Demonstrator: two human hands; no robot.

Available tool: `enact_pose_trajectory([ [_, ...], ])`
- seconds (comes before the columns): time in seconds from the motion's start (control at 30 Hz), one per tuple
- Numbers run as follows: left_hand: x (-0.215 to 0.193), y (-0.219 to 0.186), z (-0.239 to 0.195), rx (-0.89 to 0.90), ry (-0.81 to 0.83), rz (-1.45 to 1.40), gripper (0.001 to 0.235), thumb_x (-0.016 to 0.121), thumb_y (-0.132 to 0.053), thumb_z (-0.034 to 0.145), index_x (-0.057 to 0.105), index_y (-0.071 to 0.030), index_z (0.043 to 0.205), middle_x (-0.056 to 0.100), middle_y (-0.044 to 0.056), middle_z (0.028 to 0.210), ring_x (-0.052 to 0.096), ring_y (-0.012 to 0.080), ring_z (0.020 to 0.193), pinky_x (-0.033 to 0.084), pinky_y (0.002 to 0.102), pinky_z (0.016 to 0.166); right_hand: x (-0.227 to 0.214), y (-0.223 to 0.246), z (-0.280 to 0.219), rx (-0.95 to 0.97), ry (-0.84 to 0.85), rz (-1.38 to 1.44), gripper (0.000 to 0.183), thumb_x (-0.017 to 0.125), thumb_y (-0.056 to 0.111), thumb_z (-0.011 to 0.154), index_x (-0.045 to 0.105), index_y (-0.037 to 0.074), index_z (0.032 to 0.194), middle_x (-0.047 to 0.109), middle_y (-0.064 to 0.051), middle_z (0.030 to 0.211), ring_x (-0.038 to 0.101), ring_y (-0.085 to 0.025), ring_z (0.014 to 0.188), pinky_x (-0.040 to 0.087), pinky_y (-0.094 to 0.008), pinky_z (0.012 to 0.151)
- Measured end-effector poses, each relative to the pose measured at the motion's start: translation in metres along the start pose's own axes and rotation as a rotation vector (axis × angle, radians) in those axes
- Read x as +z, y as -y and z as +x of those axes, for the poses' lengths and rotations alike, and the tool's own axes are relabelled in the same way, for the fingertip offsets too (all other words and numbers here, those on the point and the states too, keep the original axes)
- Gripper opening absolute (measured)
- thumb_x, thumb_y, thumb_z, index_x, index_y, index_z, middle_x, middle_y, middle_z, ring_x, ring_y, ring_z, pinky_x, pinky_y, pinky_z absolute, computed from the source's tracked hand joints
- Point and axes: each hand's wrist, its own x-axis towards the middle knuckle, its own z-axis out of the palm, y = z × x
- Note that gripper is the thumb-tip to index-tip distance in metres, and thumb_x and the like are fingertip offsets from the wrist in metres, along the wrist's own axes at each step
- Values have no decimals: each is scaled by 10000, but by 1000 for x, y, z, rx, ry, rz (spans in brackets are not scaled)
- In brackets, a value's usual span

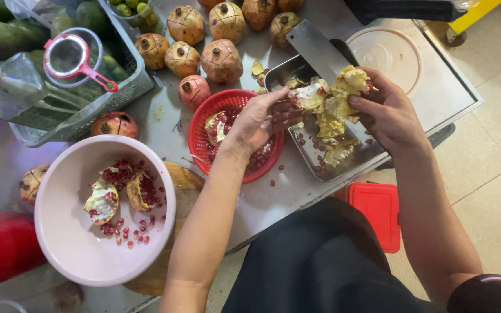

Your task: The person uses a knife to cut a pomegranate and then separates the seeds by hand into a red colander. Pomegranate peels are placed into a metal tray, and the seeds accumulate in the colander.

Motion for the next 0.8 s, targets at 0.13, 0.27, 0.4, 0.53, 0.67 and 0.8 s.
enact_pose_trajectory([
  [0.13,6,-5,-14,-4,48,-42,478,491,-342,1074,662,66,1255,738,200,1167,726,293,1084,594,394,960,-2,-4,0,0,-23,168,514,545,-50,978,521,36,1485,661,-105,1269,645,-218,1136,519,-368,959],
  [0.27,10,-9,-27,0,81,-46,577,396,-381,1081,611,87,1342,703,232,1291,688,304,1207,571,389,1045,-4,-12,6,50,-99,379,405,483,-1,982,541,39,1382,675,-137,1262,690,-302,1175,541,-518,1021],
  [0.4,0,-14,-46,39,37,-74,573,378,-393,1092,610,58,1358,691,197,1314,653,283,1247,517,378,1067,-5,-21,7,73,-53,353,352,480,19,1032,553,10,1376,643,-160,1281,662,-327,1185,532,-563,1042],
  [0.53,-15,-21,-68,157,-92,148,603,348,-424,1092,651,30,1347,706,147,1321,630,250,1202,477,345,983,1,-30,11,130,-99,337,379,475,22,994,564,44,1362,663,-141,1255,672,-313,1165,534,-555,1029],
  [0.67,-16,-18,-68,338,-197,310,484,475,-326,1075,675,53,1301,718,147,1307,654,193,1257,483,301,1082,5,-34,16,181,-89,398,357,480,26,965,570,45,1310,669,-115,1217,678,-289,1161,526,-565,1025],
  [0.8,5,0,-53,489,-237,599,426,607,-238,1019,701,73,1294,749,135,1194,666,164,1089,507,300,964,13,-37,19,196,-45,447,337,504,47,988,577,59,1316,667,-113,1219,666,-272,1136,557,-550,1058],
])
